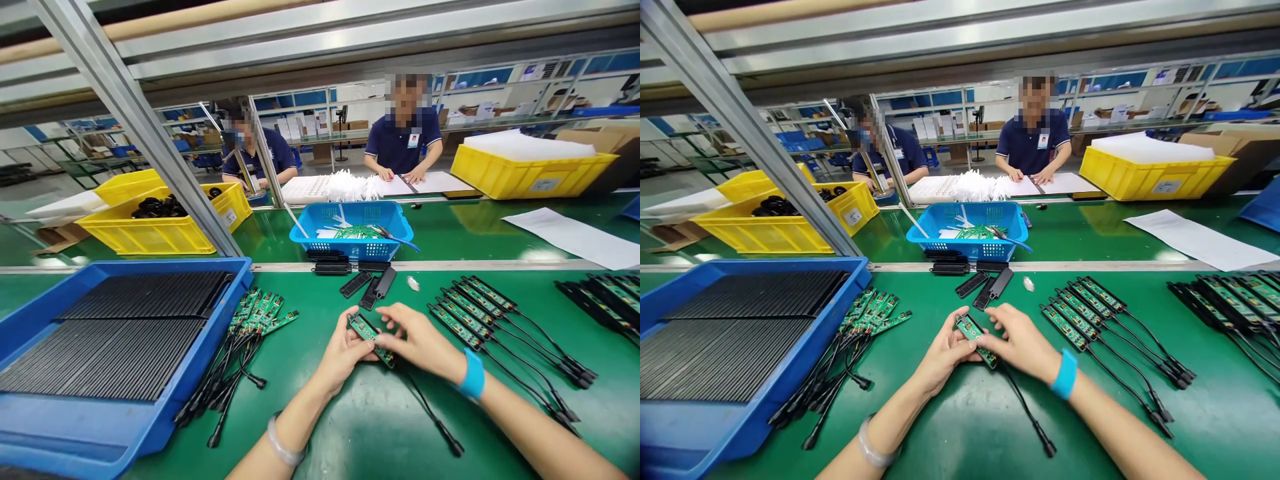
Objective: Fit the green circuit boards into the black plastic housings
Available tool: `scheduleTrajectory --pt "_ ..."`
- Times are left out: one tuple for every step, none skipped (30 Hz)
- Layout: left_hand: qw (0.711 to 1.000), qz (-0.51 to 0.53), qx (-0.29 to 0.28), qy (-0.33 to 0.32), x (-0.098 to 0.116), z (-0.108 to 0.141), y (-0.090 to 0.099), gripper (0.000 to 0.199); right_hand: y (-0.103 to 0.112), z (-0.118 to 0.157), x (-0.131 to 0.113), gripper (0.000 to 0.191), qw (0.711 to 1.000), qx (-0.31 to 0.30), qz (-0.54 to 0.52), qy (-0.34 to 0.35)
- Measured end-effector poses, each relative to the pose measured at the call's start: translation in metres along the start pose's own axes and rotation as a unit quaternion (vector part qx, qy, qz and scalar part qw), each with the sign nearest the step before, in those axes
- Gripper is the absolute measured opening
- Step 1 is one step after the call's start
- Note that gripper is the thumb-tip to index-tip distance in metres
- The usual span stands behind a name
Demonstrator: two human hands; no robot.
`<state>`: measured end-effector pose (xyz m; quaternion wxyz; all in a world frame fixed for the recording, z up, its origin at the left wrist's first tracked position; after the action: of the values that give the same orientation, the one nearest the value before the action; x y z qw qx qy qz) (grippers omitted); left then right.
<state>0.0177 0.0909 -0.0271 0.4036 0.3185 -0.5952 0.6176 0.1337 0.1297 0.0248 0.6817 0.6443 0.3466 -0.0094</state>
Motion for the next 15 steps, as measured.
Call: scheduleTrajectory --pt "1.0 0.017 -0.013 0.002 -0.001 0.001 -0.004 0.096 -0.004 0.012 -0.012 0.042 1.0 0.001 -0.012 0.026" --pt "0.999 0.032 -0.031 0.005 -0.002 0.003 -0.008 0.102 -0.006 0.022 -0.021 0.047 0.999 0.008 -0.012 0.044" --pt "0.998 0.042 -0.052 0.009 -0.003 0.005 -0.012 0.106 -0.007 0.029 -0.025 0.049 0.998 0.017 -0.001 0.054" --pt "0.996 0.044 -0.072 0.014 -0.004 0.006 -0.015 0.108 -0.008 0.035 -0.026 0.05 0.998 0.026 0.022 0.057" --pt "0.995 0.035 -0.092 0.017 -0.006 0.008 -0.018 0.108 -0.007 0.038 -0.024 0.05 0.997 0.035 0.05 0.057" --pt "0.994 0.011 -0.109 0.014 -0.007 0.009 -0.02 0.105 -0.005 0.04 -0.019 0.05 0.994 0.043 0.081 0.055" --pt "0.992 -0.031 -0.123 0.003 -0.007 0.01 -0.02 0.101 -0.003 0.041 -0.012 0.049 0.99 0.051 0.118 0.051" --pt "0.987 -0.087 -0.131 -0.016 -0.006 0.01 -0.019 0.095 0.0 0.042 -0.003 0.048 0.984 0.06 0.162 0.043" --pt "0.979 -0.151 -0.13 -0.043 -0.004 0.009 -0.017 0.087 0.002 0.043 0.007 0.046 0.975 0.069 0.209 0.031" --pt "0.966 -0.216 -0.123 -0.075 0.001 0.008 -0.014 0.079 0.005 0.044 0.018 0.043 0.963 0.078 0.256 0.018" --pt "0.949 -0.275 -0.111 -0.106 0.007 0.007 -0.011 0.071 0.007 0.044 0.028 0.042 0.951 0.086 0.298 0.007" --pt "0.928 -0.333 -0.096 -0.137 0.015 0.005 -0.008 0.064 0.009 0.045 0.036 0.041 0.938 0.097 0.332 -0.001" --pt "0.896 -0.405 -0.082 -0.165 0.024 0.004 -0.005 0.059 0.011 0.044 0.042 0.04 0.927 0.111 0.358 -0.003" --pt "0.85 -0.489 -0.066 -0.185 0.034 0.002 -0.001 0.056 0.013 0.044 0.044 0.041 0.917 0.129 0.377 -0.003" --pt "0.794 -0.575 -0.047 -0.194 0.044 0.001 0.004 0.053 0.014 0.043 0.043 0.041 0.911 0.147 0.386 0.003"
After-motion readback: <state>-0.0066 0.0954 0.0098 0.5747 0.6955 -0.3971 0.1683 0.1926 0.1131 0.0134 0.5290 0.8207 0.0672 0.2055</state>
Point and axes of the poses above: each hand's wrist, its own z-axis away from the middle knuckle, its own y-axis out of the back of the hand, x = y × z, the point moved 8 cm from there along -z, towards the middle knuckle, and after that the axes turned 9 degrees about -y, right-handed, at the moved point
